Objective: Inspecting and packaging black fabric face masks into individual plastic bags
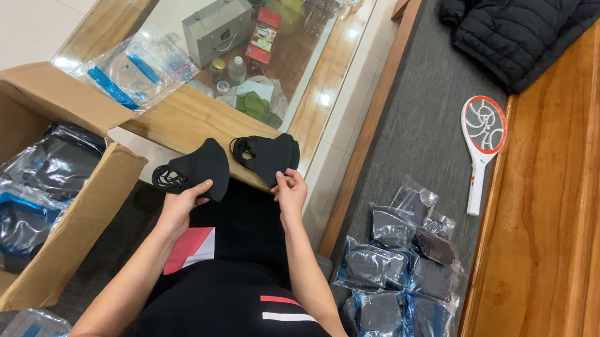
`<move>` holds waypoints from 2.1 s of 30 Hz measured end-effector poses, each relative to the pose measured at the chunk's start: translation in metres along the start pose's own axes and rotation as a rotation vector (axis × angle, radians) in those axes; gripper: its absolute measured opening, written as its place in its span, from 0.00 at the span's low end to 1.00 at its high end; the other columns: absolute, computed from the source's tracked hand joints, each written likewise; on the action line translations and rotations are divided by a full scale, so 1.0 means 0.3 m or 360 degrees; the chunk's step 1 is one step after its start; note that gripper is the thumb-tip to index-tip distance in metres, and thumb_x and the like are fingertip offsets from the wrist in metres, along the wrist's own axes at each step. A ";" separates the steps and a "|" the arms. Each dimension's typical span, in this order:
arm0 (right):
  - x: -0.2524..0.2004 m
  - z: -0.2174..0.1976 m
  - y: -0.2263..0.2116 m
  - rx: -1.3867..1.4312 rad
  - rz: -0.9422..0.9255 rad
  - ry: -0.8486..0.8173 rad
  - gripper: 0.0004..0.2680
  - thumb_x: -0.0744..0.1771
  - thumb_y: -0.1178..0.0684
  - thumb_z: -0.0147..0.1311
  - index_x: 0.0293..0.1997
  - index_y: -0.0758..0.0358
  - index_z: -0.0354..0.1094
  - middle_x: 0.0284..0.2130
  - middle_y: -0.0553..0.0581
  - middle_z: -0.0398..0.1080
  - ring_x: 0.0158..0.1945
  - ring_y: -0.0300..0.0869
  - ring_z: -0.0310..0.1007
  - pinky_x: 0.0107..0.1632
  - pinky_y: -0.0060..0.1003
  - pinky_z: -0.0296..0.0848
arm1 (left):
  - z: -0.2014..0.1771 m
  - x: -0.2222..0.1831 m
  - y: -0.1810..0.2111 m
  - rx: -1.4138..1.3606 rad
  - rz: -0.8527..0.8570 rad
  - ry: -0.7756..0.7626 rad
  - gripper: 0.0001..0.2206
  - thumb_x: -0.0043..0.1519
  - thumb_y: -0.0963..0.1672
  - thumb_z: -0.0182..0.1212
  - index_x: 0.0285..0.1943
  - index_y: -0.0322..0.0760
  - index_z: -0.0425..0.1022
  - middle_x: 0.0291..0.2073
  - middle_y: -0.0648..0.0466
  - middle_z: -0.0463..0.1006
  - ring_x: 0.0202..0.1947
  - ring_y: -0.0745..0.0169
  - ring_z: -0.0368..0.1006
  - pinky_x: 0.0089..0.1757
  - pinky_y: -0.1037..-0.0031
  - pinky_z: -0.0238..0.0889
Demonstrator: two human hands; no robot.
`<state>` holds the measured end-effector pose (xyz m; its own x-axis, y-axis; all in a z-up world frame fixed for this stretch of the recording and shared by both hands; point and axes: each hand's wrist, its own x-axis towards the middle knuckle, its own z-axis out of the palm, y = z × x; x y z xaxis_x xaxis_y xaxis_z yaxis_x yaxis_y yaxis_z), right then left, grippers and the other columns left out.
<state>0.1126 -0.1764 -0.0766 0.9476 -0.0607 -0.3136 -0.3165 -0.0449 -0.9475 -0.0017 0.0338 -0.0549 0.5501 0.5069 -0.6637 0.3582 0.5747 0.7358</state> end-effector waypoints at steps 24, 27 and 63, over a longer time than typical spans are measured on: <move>0.035 -0.036 -0.017 -0.0674 -0.0256 0.0204 0.14 0.65 0.51 0.62 0.54 0.56 0.62 0.23 0.51 0.69 0.25 0.41 0.72 0.31 0.34 0.69 | 0.006 -0.029 -0.023 -0.0073 0.0002 -0.0015 0.24 0.50 0.39 0.79 0.57 0.33 0.77 0.48 0.49 0.81 0.40 0.54 0.80 0.35 0.66 0.79; -0.022 -0.014 -0.091 -0.0876 -0.0410 0.0092 0.14 0.64 0.50 0.63 0.54 0.53 0.65 0.24 0.54 0.69 0.28 0.49 0.75 0.36 0.44 0.72 | 0.012 -0.012 -0.038 -0.0034 0.0001 -0.0100 0.25 0.50 0.39 0.79 0.58 0.36 0.76 0.47 0.51 0.81 0.39 0.55 0.80 0.35 0.66 0.78; -0.223 0.058 -0.274 -0.0333 -0.0392 -0.0673 0.14 0.67 0.57 0.58 0.61 0.56 0.71 0.38 0.56 0.75 0.42 0.38 0.72 0.42 0.32 0.75 | 0.055 -0.144 0.013 0.0445 -0.0134 -0.0568 0.26 0.49 0.41 0.80 0.56 0.23 0.78 0.44 0.38 0.82 0.42 0.50 0.79 0.34 0.64 0.77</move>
<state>0.0761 -0.1512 0.0213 0.9161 0.3820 -0.1216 -0.0431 -0.2077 -0.9772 -0.0118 0.0036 -0.0212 0.7183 0.1850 -0.6707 0.5753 0.3842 0.7221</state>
